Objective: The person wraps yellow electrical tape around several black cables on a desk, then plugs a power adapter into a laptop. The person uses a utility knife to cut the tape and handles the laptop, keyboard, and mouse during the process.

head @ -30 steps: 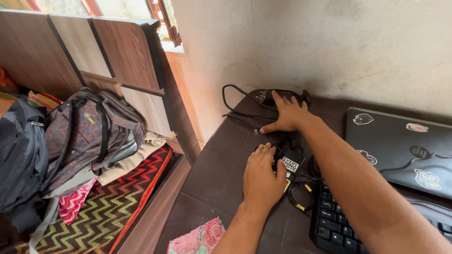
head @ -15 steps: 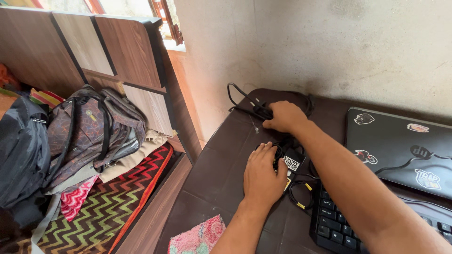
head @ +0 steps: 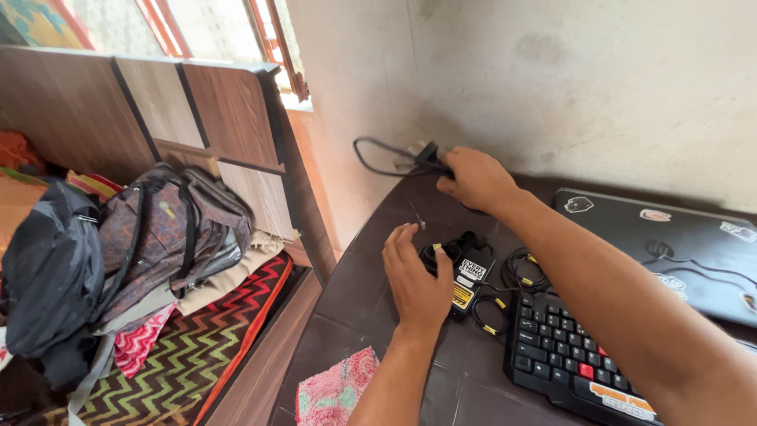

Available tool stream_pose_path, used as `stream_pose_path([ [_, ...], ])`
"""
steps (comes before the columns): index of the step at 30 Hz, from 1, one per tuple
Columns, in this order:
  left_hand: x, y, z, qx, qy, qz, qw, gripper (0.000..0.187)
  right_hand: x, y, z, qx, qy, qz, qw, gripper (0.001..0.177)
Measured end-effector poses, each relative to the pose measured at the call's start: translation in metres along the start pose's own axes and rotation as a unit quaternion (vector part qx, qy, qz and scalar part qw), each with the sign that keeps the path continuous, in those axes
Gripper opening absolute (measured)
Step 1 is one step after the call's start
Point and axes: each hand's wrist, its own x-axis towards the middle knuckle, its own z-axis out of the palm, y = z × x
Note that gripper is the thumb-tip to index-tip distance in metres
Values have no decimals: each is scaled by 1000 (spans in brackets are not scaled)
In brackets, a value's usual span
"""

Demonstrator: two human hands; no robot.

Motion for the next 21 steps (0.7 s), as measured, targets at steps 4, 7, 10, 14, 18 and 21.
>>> stream_pose_path([
  [4, 0, -1, -5, 0, 36, -7, 999, 60, 11, -13, -42, 92, 92, 3, 992, 25],
  [7, 0, -6, -6, 1, 70, -4, 998, 67, 21, -25, -78, 110, 126, -41, 985, 25],
  [10, 5, -6, -8, -32, 100, 9, 994, 70, 19, -43, -110, 102, 136, -105, 980, 25],
  [14, 21, 4, -23, -77, 187, 70, 977, 66, 0, -77, -138, 144, 104, -125, 976, 24],
  [18, 38, 31, -70, -147, 296, 76, 941, 51, -30, -113, -152, 201, 52, -112, 972, 16],
  [21, 43, 59, -130, -150, 339, 86, 925, 63, -61, -140, -149, 276, -9, -65, 959, 17],
])
